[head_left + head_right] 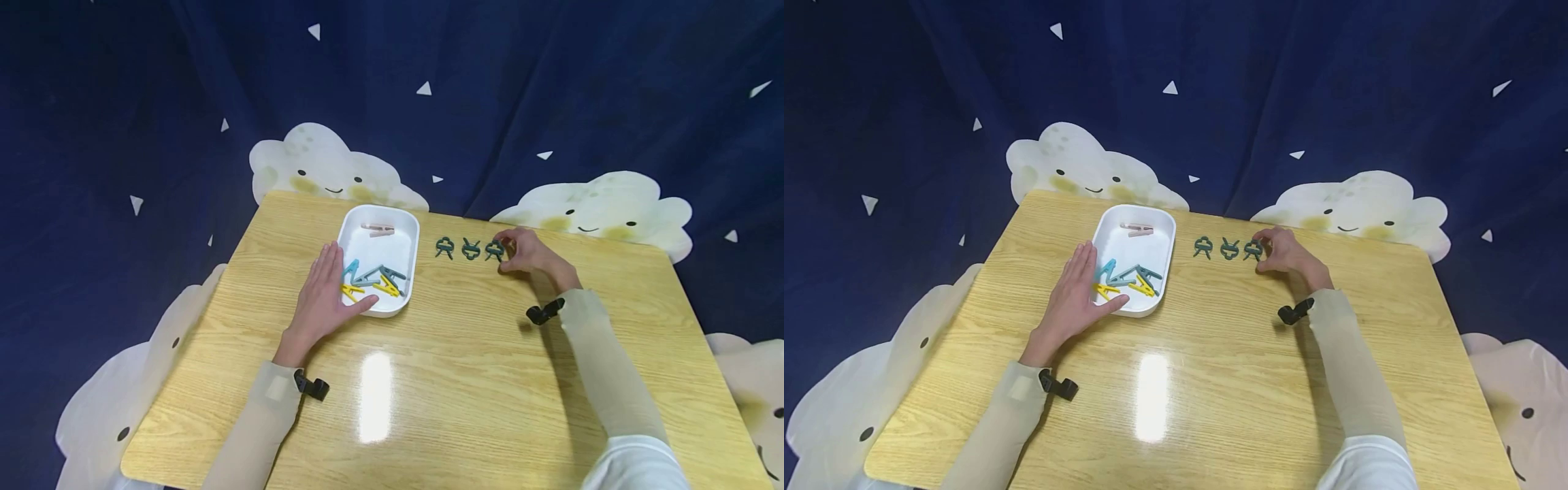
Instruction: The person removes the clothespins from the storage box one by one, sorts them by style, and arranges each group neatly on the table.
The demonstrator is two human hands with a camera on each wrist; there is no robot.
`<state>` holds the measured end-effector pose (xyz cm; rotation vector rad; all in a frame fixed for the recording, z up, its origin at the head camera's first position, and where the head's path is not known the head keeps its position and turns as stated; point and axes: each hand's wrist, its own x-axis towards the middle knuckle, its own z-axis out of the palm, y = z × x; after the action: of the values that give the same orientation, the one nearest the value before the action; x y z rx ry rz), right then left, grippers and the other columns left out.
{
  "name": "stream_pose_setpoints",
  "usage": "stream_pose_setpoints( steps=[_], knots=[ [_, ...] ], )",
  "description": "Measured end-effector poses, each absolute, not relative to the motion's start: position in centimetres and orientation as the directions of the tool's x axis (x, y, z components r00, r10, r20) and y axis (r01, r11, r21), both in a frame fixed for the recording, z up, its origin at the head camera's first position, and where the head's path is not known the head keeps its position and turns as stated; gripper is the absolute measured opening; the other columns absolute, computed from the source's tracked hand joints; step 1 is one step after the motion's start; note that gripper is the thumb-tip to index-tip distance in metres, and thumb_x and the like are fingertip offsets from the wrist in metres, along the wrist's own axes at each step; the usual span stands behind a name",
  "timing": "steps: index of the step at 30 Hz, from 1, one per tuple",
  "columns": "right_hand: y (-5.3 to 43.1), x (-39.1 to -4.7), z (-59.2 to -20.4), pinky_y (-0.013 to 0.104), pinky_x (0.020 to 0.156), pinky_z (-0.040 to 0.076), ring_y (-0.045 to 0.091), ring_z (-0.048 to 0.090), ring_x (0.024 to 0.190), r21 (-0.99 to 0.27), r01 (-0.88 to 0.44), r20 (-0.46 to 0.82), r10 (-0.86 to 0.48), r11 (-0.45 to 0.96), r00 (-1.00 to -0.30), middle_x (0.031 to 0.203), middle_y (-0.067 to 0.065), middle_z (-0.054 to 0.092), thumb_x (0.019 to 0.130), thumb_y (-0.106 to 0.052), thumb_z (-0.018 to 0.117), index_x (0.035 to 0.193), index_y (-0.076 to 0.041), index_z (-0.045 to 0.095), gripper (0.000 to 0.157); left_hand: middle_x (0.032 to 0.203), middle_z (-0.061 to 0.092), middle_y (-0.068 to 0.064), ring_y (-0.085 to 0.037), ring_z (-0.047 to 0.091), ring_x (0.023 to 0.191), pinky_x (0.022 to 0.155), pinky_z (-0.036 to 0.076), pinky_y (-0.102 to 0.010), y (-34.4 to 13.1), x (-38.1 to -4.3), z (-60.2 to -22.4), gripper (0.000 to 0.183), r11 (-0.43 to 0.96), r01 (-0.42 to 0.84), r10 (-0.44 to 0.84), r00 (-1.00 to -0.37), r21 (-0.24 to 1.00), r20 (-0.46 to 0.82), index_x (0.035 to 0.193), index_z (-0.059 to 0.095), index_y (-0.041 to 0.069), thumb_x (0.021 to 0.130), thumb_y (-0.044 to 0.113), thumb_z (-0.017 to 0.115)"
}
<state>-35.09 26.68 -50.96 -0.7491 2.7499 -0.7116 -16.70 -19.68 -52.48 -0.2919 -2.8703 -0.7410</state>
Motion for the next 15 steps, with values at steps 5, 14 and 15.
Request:
stream_pose_setpoints(
  steps=[5, 14, 15],
  knots=[
    [26.56, -34.97, -50.58, 0.055, 0.096, 0.047, 0.044, 0.056, 0.110, -0.493, -0.429, -0.072, -0.527, 0.757, -0.847, 0.117, 0.030, 0.064, 0.071, -0.006, 0.089, 0.131, 0.005, 0.063, 0.066, 0.175, -0.008, -0.007, -0.023, -0.006, 0.162, 0.132, 0.006, -0.042, -19.64, -16.76, -52.40, 0.128, 0.859, 0.223, 0.144, -0.969, 0.461, 0.199, 0.167, 0.005, 0.003, 0.084, 0.089, 0.053],
    [26.67, -34.90, -50.36, 0.059, 0.098, 0.046, 0.047, 0.056, 0.114, -0.484, -0.451, -0.073, -0.548, 0.750, -0.834, 0.117, 0.031, 0.064, 0.071, -0.008, 0.090, 0.128, 0.006, 0.063, 0.064, 0.175, -0.008, -0.006, -0.021, -0.008, 0.162, 0.132, 0.005, -0.042, -19.62, -16.66, -52.37, 0.128, 0.858, 0.216, 0.144, -0.972, 0.466, 0.185, 0.167, 0.004, 0.004, 0.084, 0.089, 0.053],
    [26.69, -34.92, -50.39, 0.059, 0.098, 0.046, 0.046, 0.056, 0.114, -0.485, -0.448, -0.075, -0.547, 0.751, -0.834, 0.117, 0.031, 0.064, 0.071, -0.008, 0.090, 0.128, 0.005, 0.063, 0.064, 0.175, -0.008, -0.006, -0.021, -0.008, 0.162, 0.132, 0.005, -0.042, -19.62, -16.66, -52.38, 0.128, 0.858, 0.216, 0.144, -0.972, 0.465, 0.185, 0.167, 0.004, 0.003, 0.084, 0.089, 0.053]
  ],
)
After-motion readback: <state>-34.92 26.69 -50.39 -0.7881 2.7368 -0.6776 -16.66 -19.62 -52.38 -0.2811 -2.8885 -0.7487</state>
